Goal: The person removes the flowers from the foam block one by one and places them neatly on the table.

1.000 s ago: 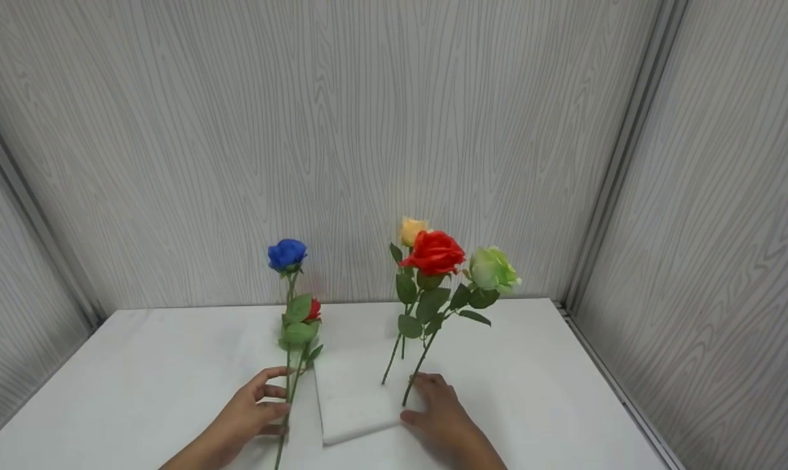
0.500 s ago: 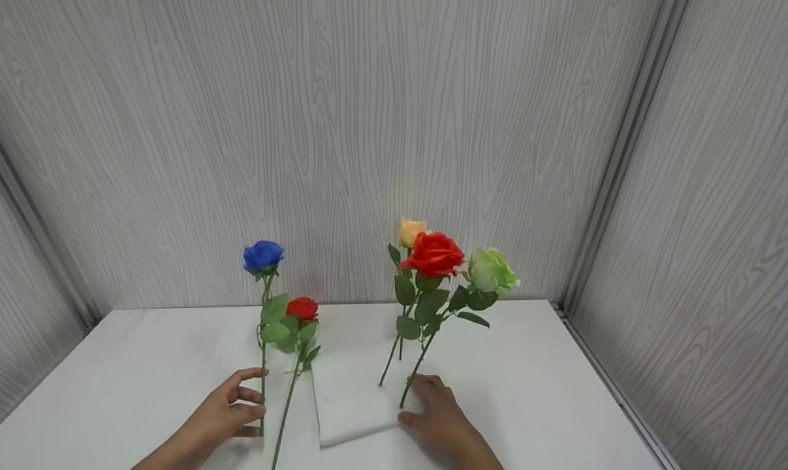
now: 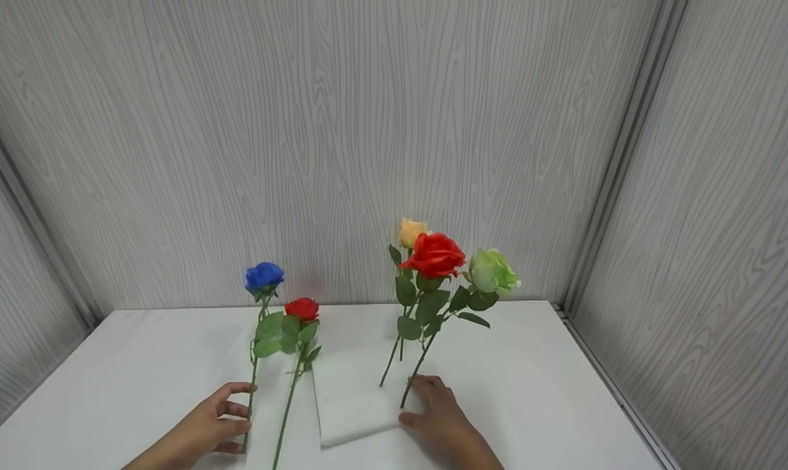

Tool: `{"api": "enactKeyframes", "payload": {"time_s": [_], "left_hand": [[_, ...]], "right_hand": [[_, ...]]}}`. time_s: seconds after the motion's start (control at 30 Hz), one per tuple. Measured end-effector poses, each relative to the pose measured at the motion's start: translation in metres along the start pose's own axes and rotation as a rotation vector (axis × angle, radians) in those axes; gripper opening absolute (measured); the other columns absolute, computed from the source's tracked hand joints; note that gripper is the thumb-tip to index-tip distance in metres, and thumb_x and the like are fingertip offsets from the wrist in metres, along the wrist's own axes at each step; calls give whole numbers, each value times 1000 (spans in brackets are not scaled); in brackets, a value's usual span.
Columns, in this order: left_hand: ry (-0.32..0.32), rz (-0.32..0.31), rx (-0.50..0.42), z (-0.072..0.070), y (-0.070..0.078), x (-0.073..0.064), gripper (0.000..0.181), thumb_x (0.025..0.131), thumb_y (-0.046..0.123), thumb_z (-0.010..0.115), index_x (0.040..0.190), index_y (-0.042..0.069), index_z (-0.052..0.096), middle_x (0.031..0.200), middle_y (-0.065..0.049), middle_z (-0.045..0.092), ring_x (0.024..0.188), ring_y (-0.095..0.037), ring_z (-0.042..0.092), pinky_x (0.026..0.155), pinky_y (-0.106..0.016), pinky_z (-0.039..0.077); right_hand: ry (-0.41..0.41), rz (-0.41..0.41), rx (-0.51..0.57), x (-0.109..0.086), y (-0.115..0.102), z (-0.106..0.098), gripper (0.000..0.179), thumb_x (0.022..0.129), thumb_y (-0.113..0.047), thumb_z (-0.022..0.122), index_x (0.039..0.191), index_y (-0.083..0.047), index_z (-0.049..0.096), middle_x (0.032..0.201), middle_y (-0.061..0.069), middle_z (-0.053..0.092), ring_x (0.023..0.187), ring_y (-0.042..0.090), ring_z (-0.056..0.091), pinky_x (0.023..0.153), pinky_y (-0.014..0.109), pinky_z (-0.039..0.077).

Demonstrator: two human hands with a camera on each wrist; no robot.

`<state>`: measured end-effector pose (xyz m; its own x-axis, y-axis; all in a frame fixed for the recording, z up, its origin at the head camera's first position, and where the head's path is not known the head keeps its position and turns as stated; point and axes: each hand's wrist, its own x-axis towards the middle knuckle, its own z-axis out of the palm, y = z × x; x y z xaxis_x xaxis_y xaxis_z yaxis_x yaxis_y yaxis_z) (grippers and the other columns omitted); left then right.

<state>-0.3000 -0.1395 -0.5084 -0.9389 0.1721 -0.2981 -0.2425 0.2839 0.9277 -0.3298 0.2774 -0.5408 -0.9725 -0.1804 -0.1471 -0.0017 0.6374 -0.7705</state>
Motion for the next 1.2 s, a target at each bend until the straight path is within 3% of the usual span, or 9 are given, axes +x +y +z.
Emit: {"api": "enactKeyframes", "payload": {"time_s": [0.3, 0.57, 0.73, 1.07, 1.2], "left_hand": [[-26, -24, 18, -4, -5, -6, 64, 89, 2, 65, 145, 7, 37, 108, -14, 54, 85, -24, 60, 65, -39, 60], [-7, -101, 47, -4, -7, -7, 61, 88, -1, 66, 143, 6, 39, 104, -13, 56, 78, -23, 58, 61, -33, 53], [-12, -108, 50, -6, -8, -8, 60, 89, -1, 66, 142, 5, 39, 104, -12, 56, 77, -23, 58, 61, -32, 53], [-9, -118, 94, -7, -9, -9, 56, 88, -2, 68, 138, 3, 42, 96, -8, 53, 77, -19, 53, 59, -28, 51], [-21, -140, 134, -8, -8, -10, 54, 89, 1, 68, 137, 3, 44, 97, -6, 52, 79, -20, 54, 62, -30, 52]], "right_hand": [[-9, -1, -10, 0, -2, -1, 75, 85, -43, 77, 150, -24, 46, 156, 3, 37, 153, 38, 24, 123, 63, 21], [1, -17, -14, 1, 0, -1, 74, 85, -42, 78, 150, -23, 47, 154, 6, 38, 152, 40, 25, 122, 64, 22], [4, -33, -12, 0, 0, 0, 74, 85, -40, 78, 150, -20, 47, 153, 8, 40, 151, 41, 27, 122, 64, 22], [8, 12, -6, 1, -1, 0, 74, 84, -43, 78, 149, -26, 47, 155, 4, 38, 153, 38, 24, 122, 63, 22], [-2, -40, -4, -2, -1, -1, 74, 85, -41, 78, 150, -20, 47, 154, 7, 38, 152, 42, 24, 122, 64, 22]]}}
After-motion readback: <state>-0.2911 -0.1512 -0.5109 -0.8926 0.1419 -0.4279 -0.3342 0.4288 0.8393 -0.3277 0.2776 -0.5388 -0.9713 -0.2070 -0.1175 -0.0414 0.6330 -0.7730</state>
